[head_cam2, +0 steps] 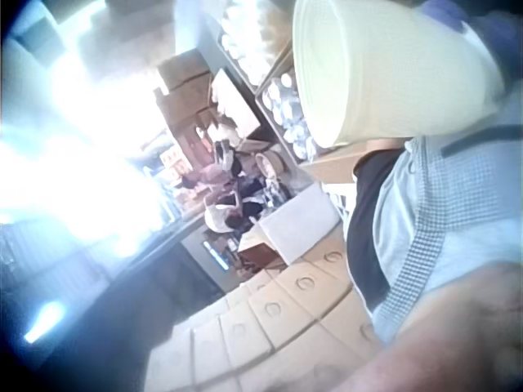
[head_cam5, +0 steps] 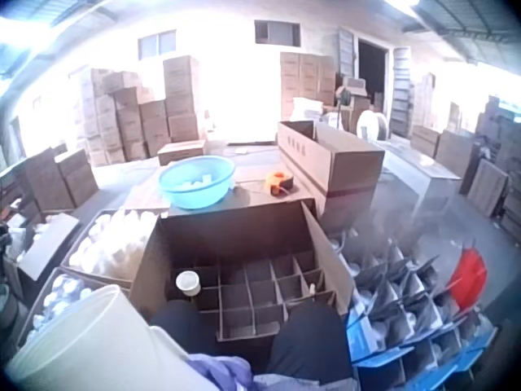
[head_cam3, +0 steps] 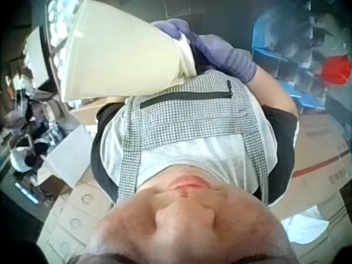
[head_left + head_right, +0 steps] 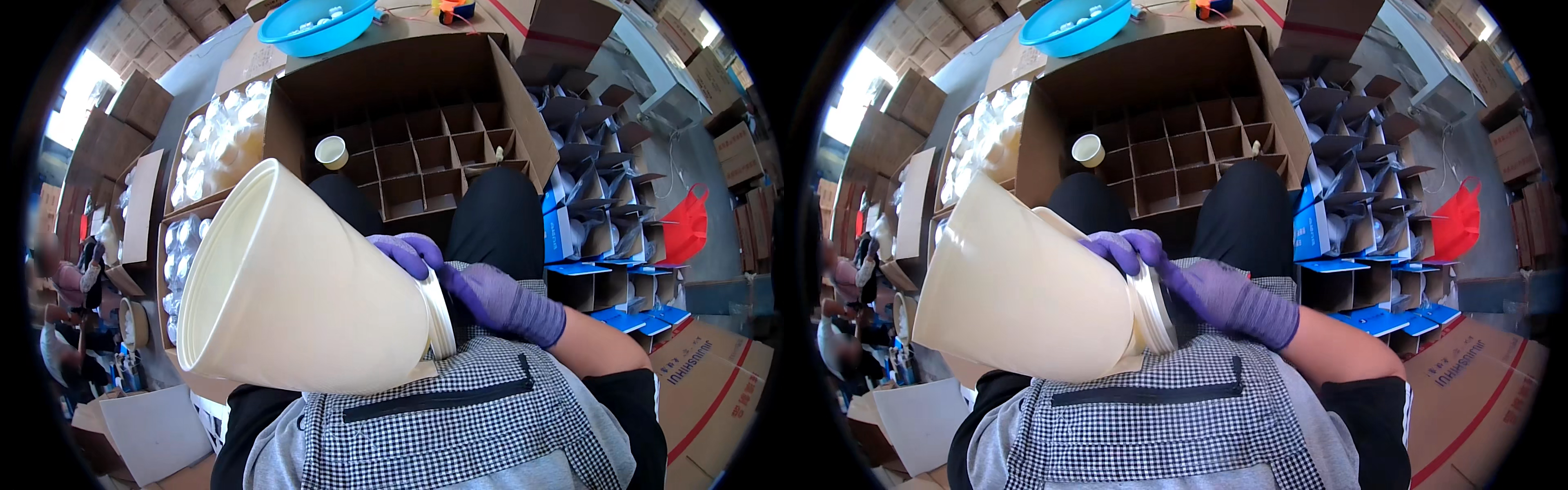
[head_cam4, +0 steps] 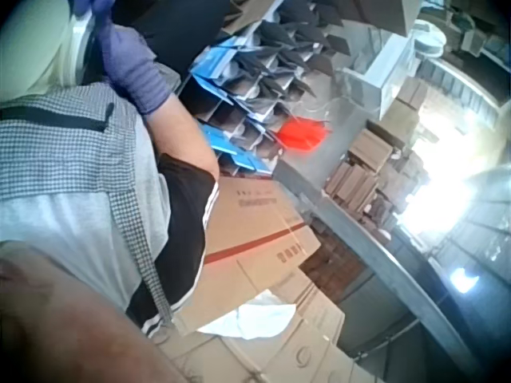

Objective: The person assembles white plastic containers by screwing on lids and inserting black stoppers. They then place each assembled unit into a plastic bag and arrange the bags into a cardboard box with dividers.

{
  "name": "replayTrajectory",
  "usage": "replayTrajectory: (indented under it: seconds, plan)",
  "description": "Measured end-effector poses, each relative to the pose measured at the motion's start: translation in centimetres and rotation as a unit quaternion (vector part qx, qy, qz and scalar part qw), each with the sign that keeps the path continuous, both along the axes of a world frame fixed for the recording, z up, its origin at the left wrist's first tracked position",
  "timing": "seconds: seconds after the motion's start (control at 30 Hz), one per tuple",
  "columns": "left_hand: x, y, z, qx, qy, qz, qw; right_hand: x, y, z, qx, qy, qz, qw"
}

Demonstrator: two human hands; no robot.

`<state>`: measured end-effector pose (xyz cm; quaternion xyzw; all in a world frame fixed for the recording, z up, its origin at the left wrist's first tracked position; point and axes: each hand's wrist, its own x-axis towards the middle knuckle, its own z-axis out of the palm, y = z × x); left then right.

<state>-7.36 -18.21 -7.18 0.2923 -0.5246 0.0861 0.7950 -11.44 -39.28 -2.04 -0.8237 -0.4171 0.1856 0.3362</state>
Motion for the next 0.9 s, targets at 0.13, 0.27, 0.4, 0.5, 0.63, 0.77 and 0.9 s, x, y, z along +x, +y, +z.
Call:
replayTrajectory:
  seconds: [0.13,0.27,0.4,0.5,0.63,0.77,0.9]
  plan:
    - [-0.3,0.6,0.9,0.007,0.028,-0.005,1.000,-0.4,-1.0,0.6,0.129,0.120,-0.043,0.983]
    - [-1.0,0.6,0.6,-0.011,0.067,-0.002,0.998,-0.7,-0.7,0.3,0.176,0.172,-0.050,0.968]
    - [0.2,1.3,0.6,0.057,0.003,-0.006,0.998,-0.6,0.0,0.2,0.127,0.248,-0.099,0.955]
    - [0.5,0.5,0.6,0.028,0.018,-0.015,0.999,1.2,0.7,0.5,0.039,0.277,-0.115,0.953]
    - [2.5,2.3,-0.7,0.033,-0.007,0.063,0.997,2.4,2.0,1.9,0.070,0.316,-0.110,0.940]
    - [-0.5,8.2,6.5,0.182,0.520,0.085,0.830,8.8,2.7,-1.5,0.079,0.198,-0.111,0.971]
    - [-1.0,14.3,2.9,0.009,0.581,0.139,0.802,21.4,5.8,-8.7,-0.174,-0.034,-0.251,0.952]
